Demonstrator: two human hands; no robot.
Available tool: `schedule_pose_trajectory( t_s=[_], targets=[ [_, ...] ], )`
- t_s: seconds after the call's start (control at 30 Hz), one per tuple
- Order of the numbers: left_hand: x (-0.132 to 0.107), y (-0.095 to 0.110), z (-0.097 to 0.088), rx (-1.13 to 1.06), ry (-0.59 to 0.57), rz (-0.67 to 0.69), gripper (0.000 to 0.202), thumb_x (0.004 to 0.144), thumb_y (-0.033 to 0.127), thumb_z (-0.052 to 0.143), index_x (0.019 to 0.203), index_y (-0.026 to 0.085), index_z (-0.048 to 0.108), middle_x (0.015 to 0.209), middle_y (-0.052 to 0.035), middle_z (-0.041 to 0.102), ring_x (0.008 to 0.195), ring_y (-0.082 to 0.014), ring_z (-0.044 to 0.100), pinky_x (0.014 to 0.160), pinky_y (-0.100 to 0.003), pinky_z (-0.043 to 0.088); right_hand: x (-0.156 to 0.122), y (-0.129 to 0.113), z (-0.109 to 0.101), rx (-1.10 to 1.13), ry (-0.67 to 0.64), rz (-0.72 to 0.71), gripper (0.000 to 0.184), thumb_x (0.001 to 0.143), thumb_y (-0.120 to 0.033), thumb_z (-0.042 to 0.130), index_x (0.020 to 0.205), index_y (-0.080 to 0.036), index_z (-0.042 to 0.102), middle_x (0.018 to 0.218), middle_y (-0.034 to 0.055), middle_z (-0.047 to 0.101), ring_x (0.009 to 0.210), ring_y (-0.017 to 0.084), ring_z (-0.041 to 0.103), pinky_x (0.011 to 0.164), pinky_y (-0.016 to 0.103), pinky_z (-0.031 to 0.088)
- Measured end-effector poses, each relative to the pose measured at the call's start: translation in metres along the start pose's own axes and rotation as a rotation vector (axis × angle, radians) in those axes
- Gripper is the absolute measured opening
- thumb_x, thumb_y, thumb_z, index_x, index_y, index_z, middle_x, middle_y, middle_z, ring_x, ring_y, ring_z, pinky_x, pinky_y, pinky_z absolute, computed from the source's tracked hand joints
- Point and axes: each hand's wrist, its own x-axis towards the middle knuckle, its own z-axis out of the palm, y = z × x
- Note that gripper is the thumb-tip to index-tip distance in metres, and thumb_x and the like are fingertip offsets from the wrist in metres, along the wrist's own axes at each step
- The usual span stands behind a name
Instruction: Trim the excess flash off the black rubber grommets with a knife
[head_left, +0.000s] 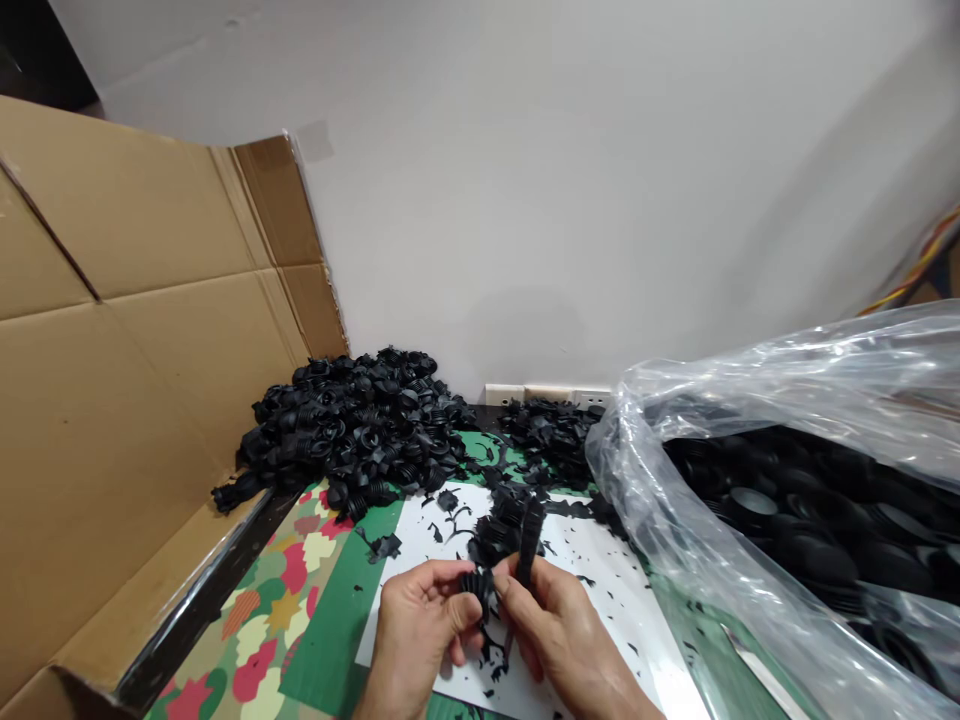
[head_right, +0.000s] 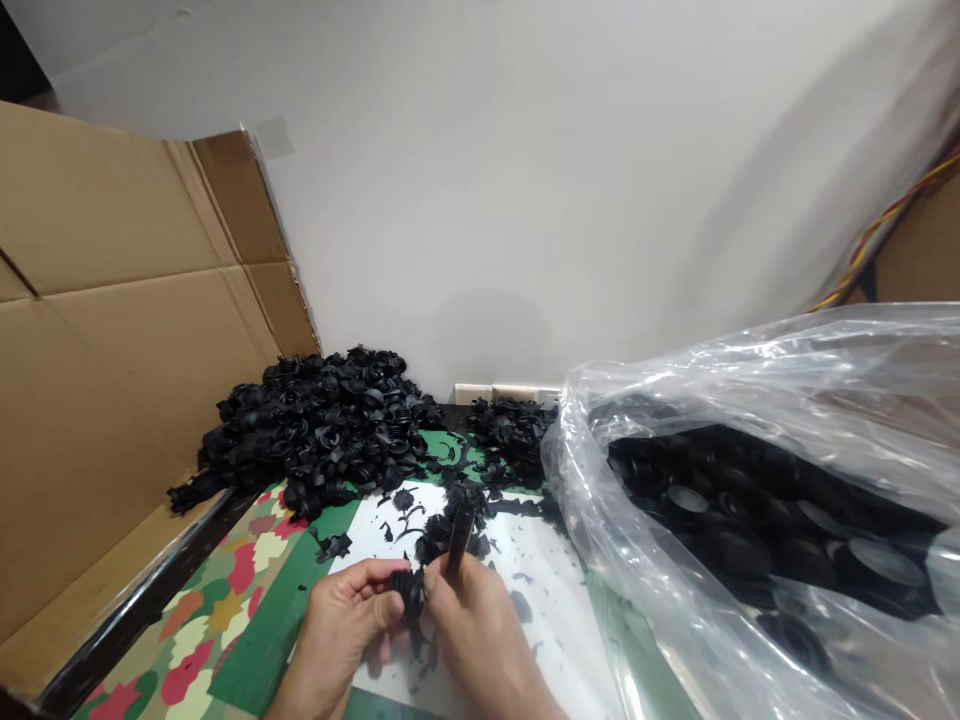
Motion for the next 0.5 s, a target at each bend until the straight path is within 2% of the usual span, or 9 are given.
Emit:
schedule_pose_trajectory(
  t_s=[0.13,0.27,0.4,0.5],
  targets=[
    [0.0000,-0.0015,-0.0031,-0.054,-0.018,-0.055,0.042,0.057,0.050,0.076,0.057,0.011,0.060,0.048,-0.0014,0.062,0.030,-0.0051,0.049,0.025,-0.011,0.025,-0.0007,-0.0007,-0.0044,-0.010,-0.037,-0.038,0.028,0.076,-0.045,0.057,0.074,-0.016,0.061,0.055,-0.0006,0.059,0.050,0.015,0.054,0.047,0.024,0.040],
    [0.0013,-0.0033,-0.0047,-0.078,-0.022,-0.089,0.044,0.060,0.052,0.073,0.056,0.011,0.057,0.048,-0.0016,0.061,0.028,-0.0045,0.049,0.024,-0.010,0.020,-0.0040,-0.0032,-0.0011,-0.039,-0.112,-0.141,0.021,0.075,-0.034,0.060,0.085,-0.016,0.063,0.073,0.0046,0.068,0.068,0.021,0.061,0.061,0.028,0.045],
    [0.0037,-0.0041,-0.0046,-0.021,-0.064,-0.117,0.048,0.065,0.057,0.066,0.056,0.011,0.056,0.044,-0.0006,0.056,0.026,-0.0052,0.048,0.024,-0.012,0.015,-0.0050,-0.0064,0.0050,-0.105,-0.078,-0.223,0.013,0.076,-0.026,0.054,0.070,-0.017,0.061,0.065,0.0021,0.064,0.062,0.018,0.057,0.059,0.026,0.042],
    [0.0039,-0.0034,-0.0050,0.053,-0.048,-0.062,0.042,0.070,0.053,0.064,0.066,0.012,0.059,0.049,0.0013,0.056,0.027,-0.0030,0.043,0.027,-0.013,0.016,-0.0019,-0.0037,0.0035,-0.059,-0.048,-0.109,0.018,0.075,-0.032,0.056,0.065,-0.017,0.058,0.055,-0.0011,0.056,0.051,0.014,0.050,0.049,0.024,0.037]
  ],
)
